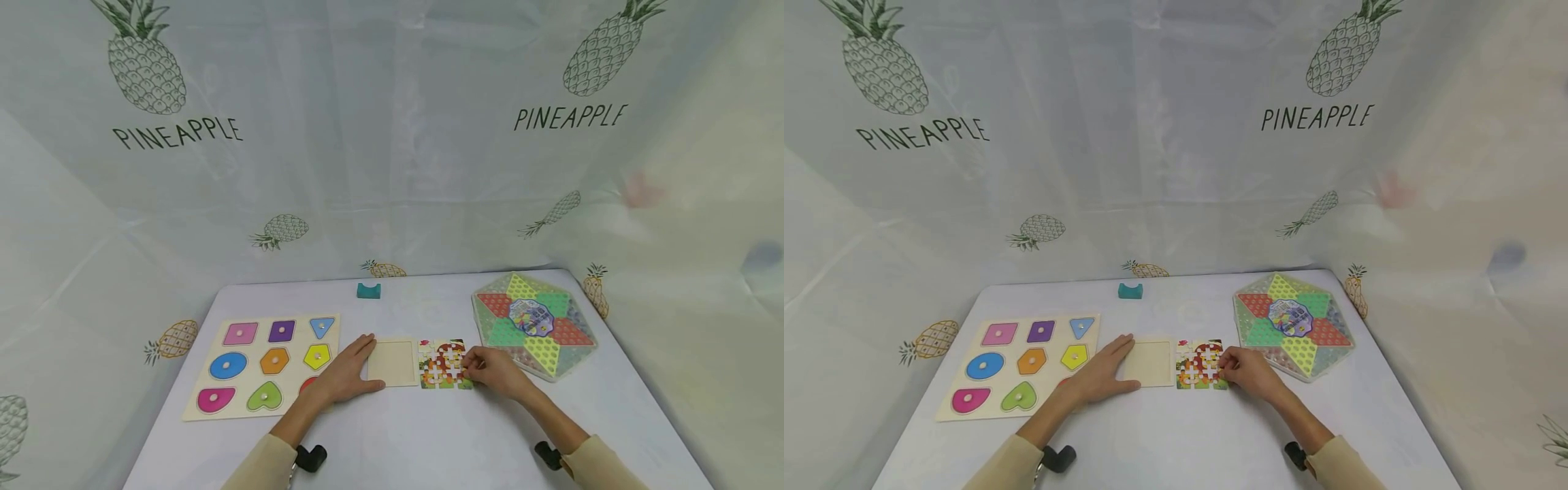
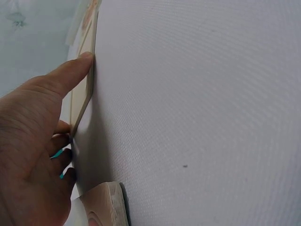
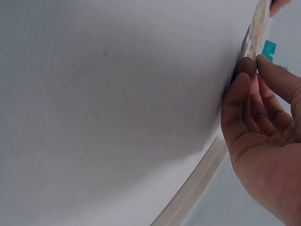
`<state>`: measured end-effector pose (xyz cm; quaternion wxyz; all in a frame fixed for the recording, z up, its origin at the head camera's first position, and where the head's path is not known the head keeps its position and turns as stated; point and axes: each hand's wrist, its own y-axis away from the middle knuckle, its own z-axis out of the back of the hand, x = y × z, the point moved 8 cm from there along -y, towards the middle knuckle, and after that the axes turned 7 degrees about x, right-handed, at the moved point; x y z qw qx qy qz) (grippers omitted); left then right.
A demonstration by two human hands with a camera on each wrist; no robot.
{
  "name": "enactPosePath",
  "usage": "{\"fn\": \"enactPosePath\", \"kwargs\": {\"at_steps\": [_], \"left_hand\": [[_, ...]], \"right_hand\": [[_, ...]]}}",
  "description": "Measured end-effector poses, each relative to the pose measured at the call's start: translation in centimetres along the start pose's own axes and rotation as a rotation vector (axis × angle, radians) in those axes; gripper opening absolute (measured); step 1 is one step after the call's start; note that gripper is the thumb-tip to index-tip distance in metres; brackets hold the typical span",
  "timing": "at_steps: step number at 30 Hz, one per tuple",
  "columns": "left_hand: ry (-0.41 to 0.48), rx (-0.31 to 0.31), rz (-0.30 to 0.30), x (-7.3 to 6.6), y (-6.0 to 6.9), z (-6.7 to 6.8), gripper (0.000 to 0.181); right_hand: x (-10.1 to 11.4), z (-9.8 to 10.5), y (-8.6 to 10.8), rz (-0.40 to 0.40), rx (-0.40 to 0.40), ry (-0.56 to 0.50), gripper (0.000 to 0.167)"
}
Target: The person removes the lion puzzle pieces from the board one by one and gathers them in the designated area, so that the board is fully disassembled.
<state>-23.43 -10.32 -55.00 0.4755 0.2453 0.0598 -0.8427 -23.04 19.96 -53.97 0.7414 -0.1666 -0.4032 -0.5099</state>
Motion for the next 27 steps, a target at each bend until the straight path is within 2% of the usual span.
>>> {"fn": "enactPosePath", "kwargs": {"at_steps": [27], "left_hand": [[-0.010, 0.005, 0.006, 0.18, -0.02, -0.12, 0.097]], "right_hand": [[0.36, -0.01, -0.02, -0.094, -0.080, 0.104, 0.010]]}}
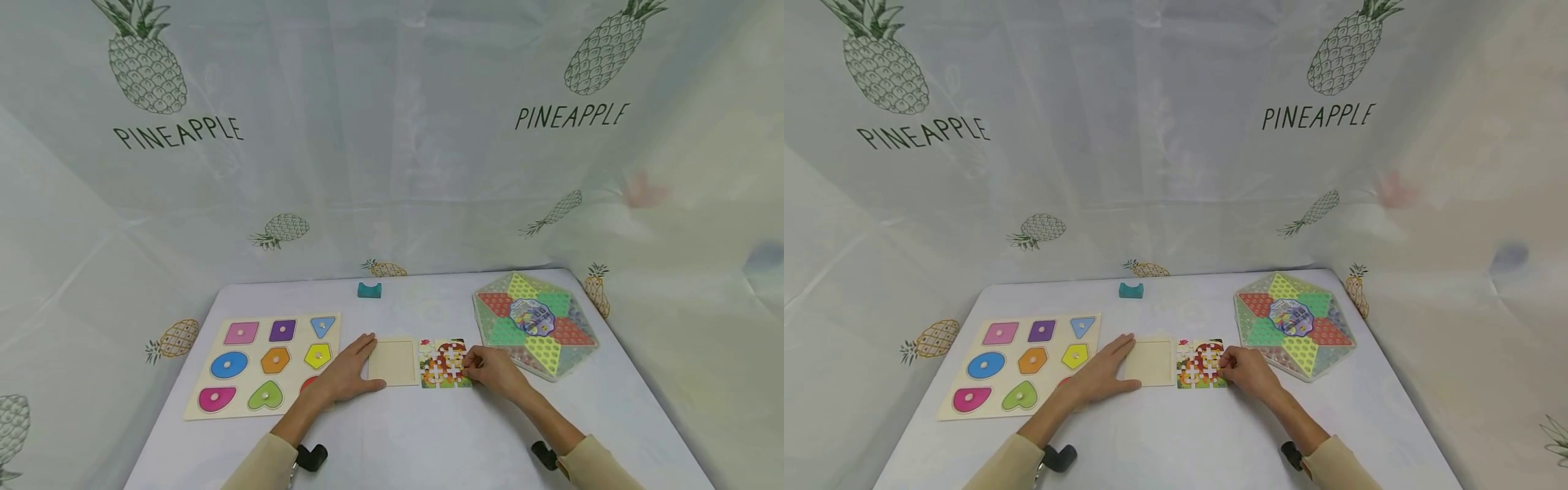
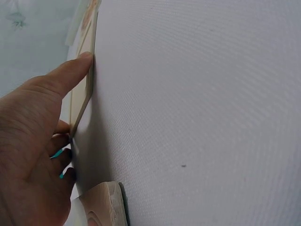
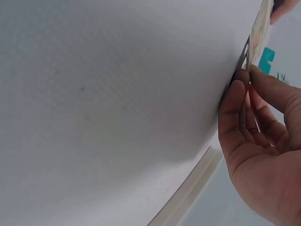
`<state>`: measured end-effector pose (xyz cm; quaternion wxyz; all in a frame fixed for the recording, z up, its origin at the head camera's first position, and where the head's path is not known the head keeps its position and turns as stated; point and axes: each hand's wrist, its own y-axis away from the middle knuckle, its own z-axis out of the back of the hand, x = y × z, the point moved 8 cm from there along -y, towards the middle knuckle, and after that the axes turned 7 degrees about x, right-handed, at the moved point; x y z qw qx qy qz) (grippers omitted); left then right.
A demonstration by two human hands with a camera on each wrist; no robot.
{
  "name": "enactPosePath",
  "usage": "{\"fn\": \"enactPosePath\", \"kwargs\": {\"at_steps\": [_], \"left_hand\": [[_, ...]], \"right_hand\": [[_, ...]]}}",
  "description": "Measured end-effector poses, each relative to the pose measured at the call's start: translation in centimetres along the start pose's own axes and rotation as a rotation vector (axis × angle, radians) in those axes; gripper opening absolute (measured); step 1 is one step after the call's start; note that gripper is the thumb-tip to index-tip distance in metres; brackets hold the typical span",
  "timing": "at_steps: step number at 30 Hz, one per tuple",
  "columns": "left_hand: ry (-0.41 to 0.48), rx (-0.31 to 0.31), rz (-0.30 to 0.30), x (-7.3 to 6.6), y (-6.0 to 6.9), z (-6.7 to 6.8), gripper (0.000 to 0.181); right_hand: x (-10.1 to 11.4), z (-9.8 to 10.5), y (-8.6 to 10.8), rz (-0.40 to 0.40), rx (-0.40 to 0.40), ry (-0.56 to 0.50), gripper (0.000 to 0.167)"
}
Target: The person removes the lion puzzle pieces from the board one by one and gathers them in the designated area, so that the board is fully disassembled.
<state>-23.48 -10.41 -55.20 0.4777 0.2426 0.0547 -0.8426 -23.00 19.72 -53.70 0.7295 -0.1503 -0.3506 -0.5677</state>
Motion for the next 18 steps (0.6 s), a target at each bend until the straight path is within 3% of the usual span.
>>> {"fn": "enactPosePath", "kwargs": {"at_steps": [7, 18], "left_hand": [[0.008, -0.004, -0.009, -0.19, 0.07, 0.12, 0.096], [0.005, -0.001, 0.003, -0.34, 0.14, 0.18, 0.095]], "right_hand": [[0.15, -0.02, 0.01, -0.048, -0.014, 0.011, 0.013], [0.40, -0.21, 0.12, -0.023, -0.029, 0.033, 0.015]]}}
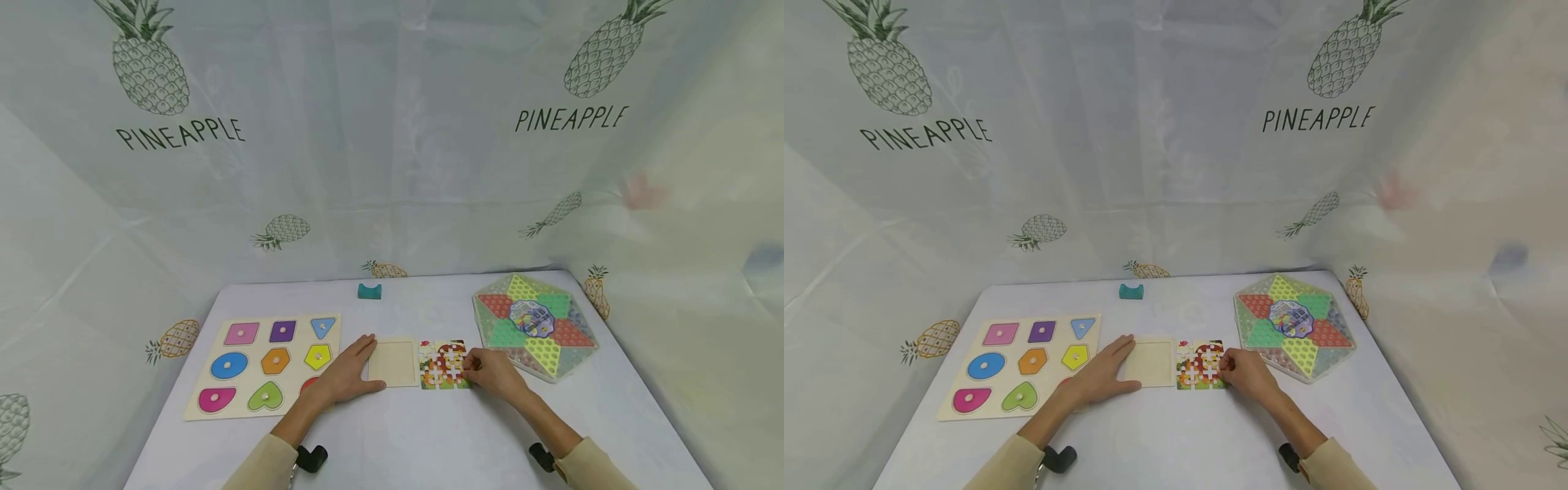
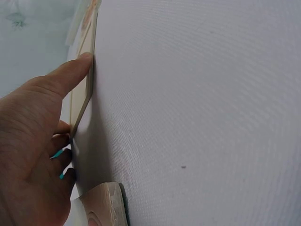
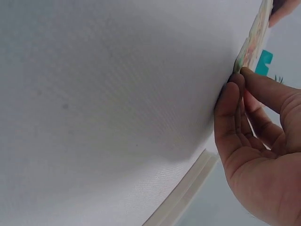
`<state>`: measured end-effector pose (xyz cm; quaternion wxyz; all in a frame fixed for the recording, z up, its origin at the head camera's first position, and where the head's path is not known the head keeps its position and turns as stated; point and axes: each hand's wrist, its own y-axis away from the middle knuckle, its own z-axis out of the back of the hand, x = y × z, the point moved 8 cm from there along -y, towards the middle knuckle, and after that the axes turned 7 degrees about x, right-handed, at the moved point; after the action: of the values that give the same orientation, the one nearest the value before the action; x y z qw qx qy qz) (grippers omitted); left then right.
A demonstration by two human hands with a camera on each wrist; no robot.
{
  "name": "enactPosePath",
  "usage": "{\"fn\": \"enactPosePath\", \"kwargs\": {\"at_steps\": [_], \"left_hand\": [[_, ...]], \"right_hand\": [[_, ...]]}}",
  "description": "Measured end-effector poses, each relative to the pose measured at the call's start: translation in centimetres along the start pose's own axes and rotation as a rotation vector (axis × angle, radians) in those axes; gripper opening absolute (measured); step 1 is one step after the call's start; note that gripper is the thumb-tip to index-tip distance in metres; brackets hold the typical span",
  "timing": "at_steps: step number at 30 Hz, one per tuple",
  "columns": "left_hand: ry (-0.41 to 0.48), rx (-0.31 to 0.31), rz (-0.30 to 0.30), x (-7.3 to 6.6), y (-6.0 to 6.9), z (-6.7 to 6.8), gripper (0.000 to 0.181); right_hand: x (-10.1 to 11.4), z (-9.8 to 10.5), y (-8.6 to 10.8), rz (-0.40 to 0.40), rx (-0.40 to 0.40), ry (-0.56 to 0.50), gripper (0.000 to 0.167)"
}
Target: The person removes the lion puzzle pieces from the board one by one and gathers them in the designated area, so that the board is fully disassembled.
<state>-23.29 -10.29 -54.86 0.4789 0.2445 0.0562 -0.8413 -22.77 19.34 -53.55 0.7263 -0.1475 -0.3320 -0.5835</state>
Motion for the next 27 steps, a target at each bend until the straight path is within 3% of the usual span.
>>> {"fn": "enactPosePath", "kwargs": {"at_steps": [13, 27], "left_hand": [[-0.026, 0.002, 0.001, 0.44, -0.19, -0.12, 0.097], [-0.035, 0.002, -0.009, 0.02, -0.15, 0.08, 0.096]], "right_hand": [[0.09, 0.15, -0.21, -0.003, -0.005, 0.024, 0.016], [-0.22, -0.03, -0.14, -0.008, 0.005, 0.008, 0.016]]}}
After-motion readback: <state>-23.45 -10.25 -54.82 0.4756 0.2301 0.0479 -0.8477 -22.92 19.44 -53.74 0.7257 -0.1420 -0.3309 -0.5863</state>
